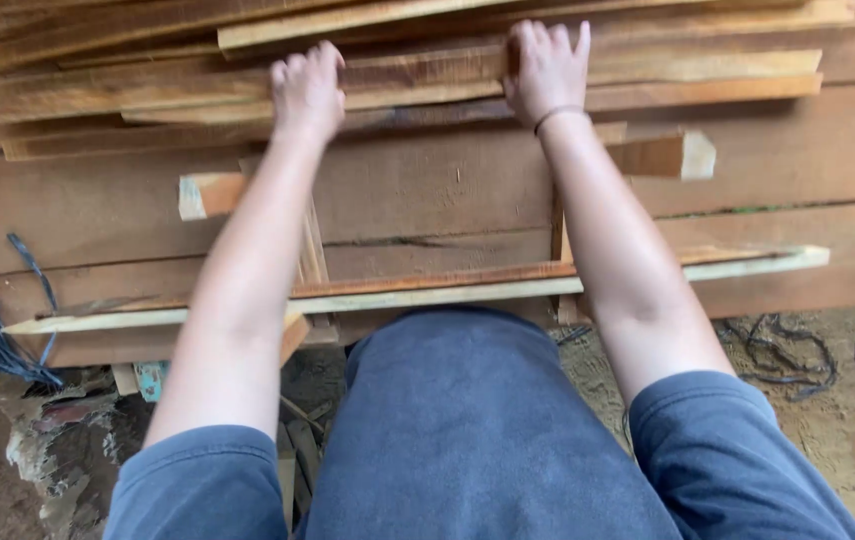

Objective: Organizing thin wooden slats and bundling them together using black ties.

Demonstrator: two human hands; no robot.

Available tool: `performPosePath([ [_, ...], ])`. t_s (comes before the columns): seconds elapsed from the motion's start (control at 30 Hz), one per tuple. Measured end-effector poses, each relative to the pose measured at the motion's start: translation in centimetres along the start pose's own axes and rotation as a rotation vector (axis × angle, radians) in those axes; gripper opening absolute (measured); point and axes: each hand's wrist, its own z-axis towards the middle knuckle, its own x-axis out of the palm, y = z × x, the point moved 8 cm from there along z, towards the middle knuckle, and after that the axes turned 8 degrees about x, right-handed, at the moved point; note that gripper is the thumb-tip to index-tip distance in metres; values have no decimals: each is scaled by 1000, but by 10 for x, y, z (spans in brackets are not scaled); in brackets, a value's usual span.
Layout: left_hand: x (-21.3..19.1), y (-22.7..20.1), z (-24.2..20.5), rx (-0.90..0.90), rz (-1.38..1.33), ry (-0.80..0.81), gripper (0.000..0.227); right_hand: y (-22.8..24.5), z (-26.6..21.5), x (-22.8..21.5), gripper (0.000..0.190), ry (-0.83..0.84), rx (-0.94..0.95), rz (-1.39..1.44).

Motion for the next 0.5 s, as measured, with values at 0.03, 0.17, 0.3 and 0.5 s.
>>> performPosePath([
  [0.03,-16,-7,-16,4,-1,2,45,3,-9,-20,43,1,4,-1],
  [0.17,-111,-25,-55,128,115,-148,50,32,-12,-120,44,-19,-95,-44],
  [0.3,-197,-73,-137,359,257,-390,40,40,-65,-207,46,-74,-247,-24],
  [0.5,-205,-106,-215,313,122,-146,45,48,-148,-256,43,-27,-320,-2],
])
